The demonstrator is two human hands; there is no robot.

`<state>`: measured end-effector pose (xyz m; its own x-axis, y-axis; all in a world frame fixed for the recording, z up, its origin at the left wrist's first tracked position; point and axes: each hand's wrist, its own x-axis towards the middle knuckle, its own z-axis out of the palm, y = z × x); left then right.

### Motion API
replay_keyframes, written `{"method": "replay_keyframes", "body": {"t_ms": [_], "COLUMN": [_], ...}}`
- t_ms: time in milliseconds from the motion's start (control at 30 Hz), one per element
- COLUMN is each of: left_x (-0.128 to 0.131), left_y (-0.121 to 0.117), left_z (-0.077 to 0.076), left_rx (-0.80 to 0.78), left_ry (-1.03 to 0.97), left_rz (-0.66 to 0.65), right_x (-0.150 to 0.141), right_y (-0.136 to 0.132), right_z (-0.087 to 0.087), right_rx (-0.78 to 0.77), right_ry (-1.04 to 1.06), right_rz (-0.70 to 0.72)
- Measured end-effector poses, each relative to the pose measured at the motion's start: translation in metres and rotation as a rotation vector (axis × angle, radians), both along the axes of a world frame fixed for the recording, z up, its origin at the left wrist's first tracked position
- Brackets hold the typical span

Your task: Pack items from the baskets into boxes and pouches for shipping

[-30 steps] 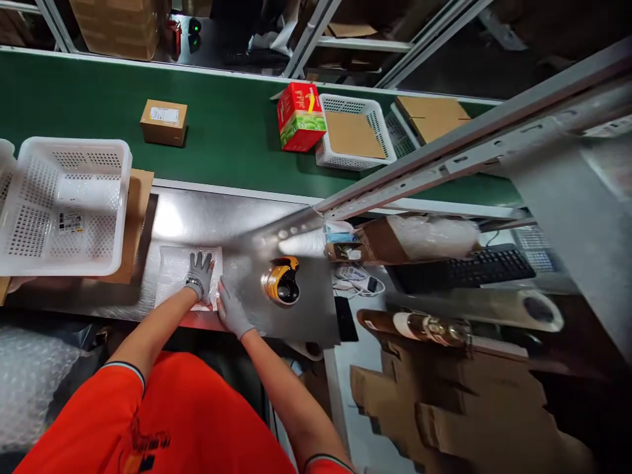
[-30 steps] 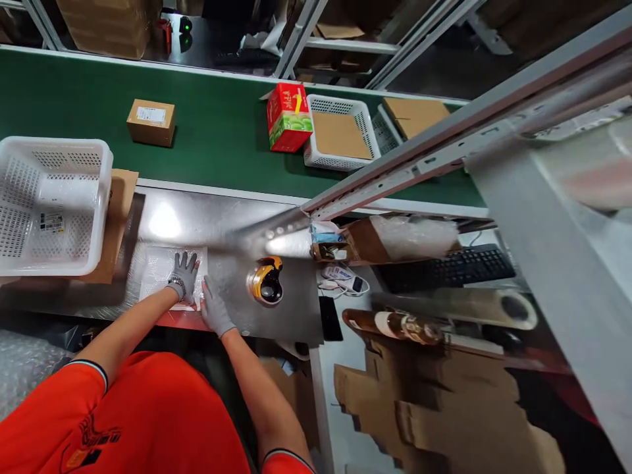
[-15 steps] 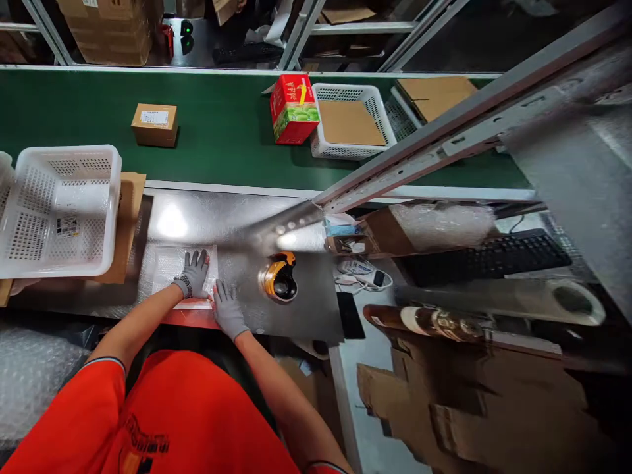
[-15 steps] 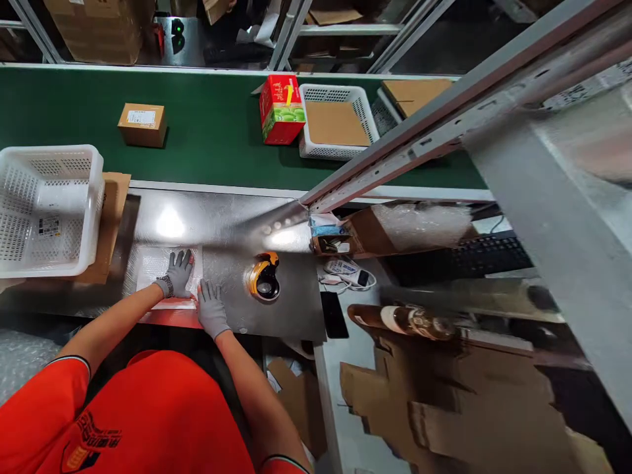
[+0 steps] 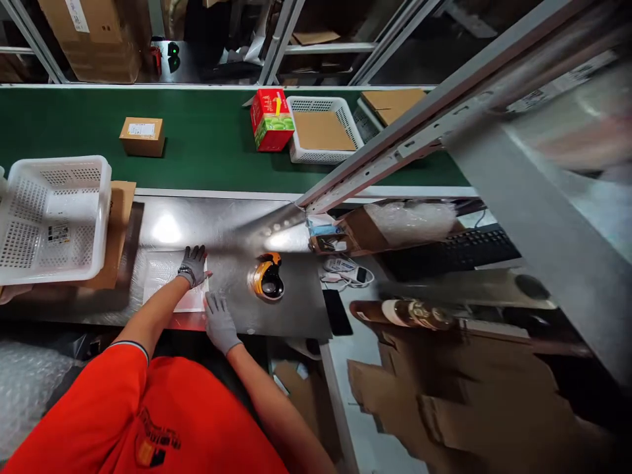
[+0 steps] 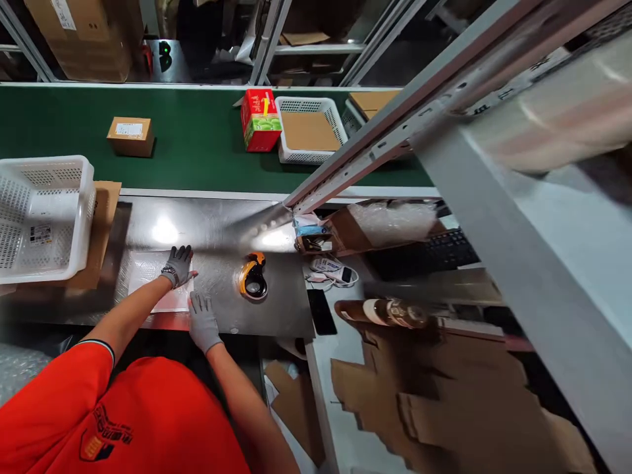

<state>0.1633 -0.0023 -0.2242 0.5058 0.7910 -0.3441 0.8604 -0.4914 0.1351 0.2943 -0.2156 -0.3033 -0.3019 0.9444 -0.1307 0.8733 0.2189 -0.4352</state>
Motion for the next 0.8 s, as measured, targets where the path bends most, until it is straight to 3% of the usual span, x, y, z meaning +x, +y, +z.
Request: {"method": "replay_keyframes", "body": {"t_ms": [133, 233, 300, 400, 467, 533, 633, 700, 800], "left_x": [0.002, -0.02, -0.047, -0.09, -0.112, -0.126, -0.129, -0.12, -0.103], "left_y": [-0.011, -0.047, -0.083, -0.135, -0.152, -0.149, -0.115, -0.088, -0.058], "left_z": [0.018, 0.029, 0.03, 0.021, 0.013, 0.01, 0.021, 0.038, 0.074], "left_rx": [-0.003, 0.025, 0.049, 0.007, -0.055, -0.075, -0.061, -0.057, -0.02], "left_ry": [-0.025, -0.031, 0.018, 0.146, 0.175, 0.123, 0.008, -0.019, -0.087], "left_rz": [0.006, 0.015, 0.136, 0.448, 0.531, 0.45, 0.158, -0.014, -0.141], "right_x": [0.003, 0.007, 0.009, 0.007, 0.004, -0.001, -0.004, -0.002, -0.001], "right_y": [-0.016, -0.014, -0.008, 0.005, 0.01, 0.011, 0.002, -0.005, -0.012], "right_z": [0.006, 0.011, 0.013, 0.013, 0.011, 0.008, 0.0, -0.008, -0.022], "right_rx": [-0.014, 0.01, 0.043, 0.098, 0.112, 0.118, 0.142, 0.169, 0.199], "right_ry": [0.012, 0.02, 0.035, 0.049, 0.035, 0.008, -0.042, -0.067, -0.063], "right_rz": [0.011, 0.007, -0.01, -0.022, 0.018, 0.068, 0.067, 0.044, 0.006]}}
